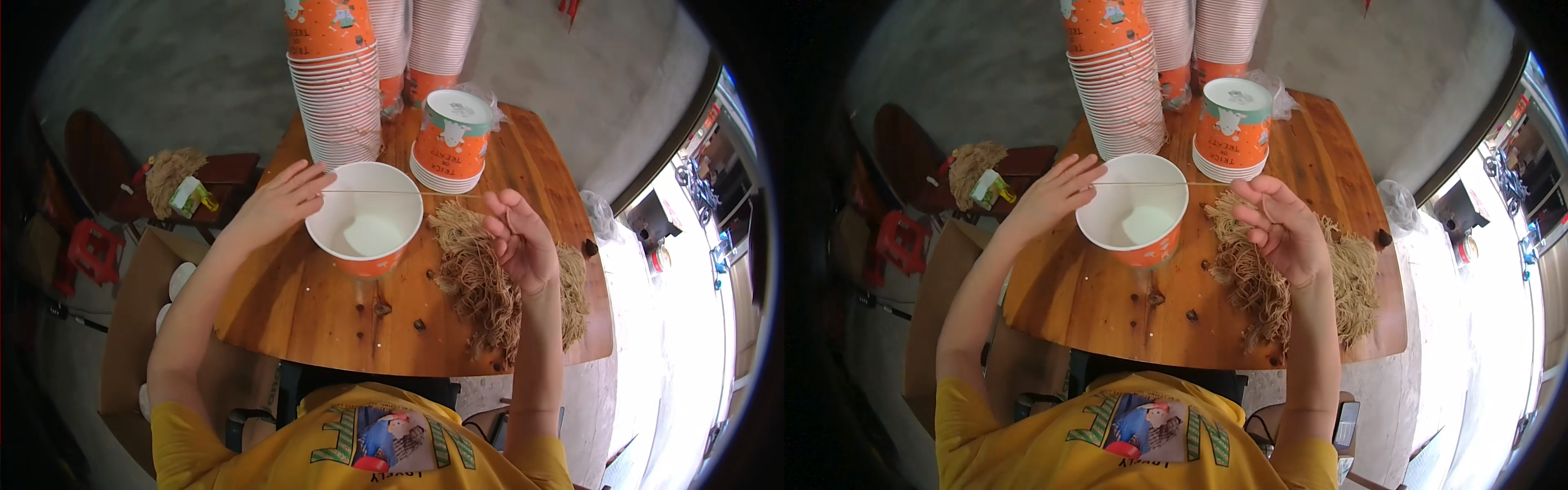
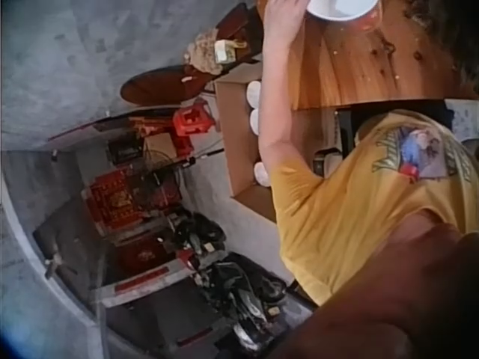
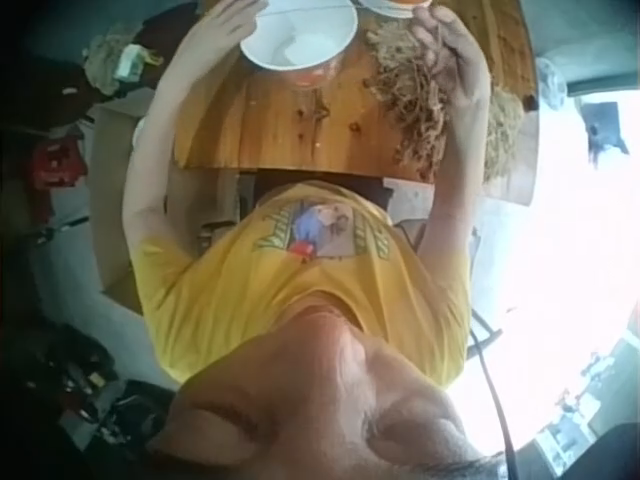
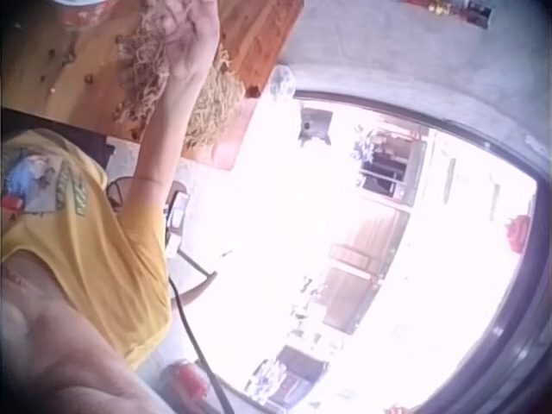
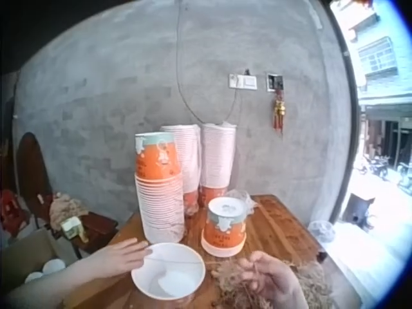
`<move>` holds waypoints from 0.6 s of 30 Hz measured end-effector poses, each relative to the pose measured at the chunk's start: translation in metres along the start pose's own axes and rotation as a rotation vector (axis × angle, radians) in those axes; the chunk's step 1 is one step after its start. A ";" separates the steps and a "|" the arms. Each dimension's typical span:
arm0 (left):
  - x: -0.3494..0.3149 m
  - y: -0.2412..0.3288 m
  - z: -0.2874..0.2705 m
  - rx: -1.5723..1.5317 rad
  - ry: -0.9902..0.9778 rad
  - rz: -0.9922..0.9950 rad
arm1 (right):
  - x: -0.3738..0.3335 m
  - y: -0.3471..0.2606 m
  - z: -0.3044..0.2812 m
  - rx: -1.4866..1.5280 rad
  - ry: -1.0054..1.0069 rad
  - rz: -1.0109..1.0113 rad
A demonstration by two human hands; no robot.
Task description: The person is placing small seeds and brown fibrous material into printed paper cups as part of a packaging process.
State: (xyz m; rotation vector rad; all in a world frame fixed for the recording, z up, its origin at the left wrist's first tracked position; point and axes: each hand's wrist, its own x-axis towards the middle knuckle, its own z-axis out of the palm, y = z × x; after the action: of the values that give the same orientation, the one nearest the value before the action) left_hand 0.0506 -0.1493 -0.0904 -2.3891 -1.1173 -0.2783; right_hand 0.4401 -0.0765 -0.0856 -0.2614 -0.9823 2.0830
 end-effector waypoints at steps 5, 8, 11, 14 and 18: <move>0.009 -0.007 0.003 -0.028 -0.040 -0.020 | -0.012 0.015 -0.011 -0.174 0.024 -0.078; 0.016 -0.002 -0.008 -0.026 -0.068 -0.122 | -0.013 0.021 0.004 -0.161 0.087 -0.088; 0.026 0.029 -0.013 -0.339 0.240 -0.421 | -0.011 0.034 0.018 -0.165 0.127 -0.087; 0.070 0.115 -0.033 -1.060 0.229 -0.656 | -0.014 0.046 0.024 -0.109 0.123 -0.128; 0.093 0.182 -0.026 -1.786 0.089 -0.799 | -0.011 0.059 0.045 -0.048 0.122 -0.122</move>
State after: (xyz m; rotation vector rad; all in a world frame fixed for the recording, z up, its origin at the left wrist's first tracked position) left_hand 0.2503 -0.2005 -0.0948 -2.7090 -2.2425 -2.4669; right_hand 0.3915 -0.1324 -0.0992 -0.3409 -0.9518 1.9117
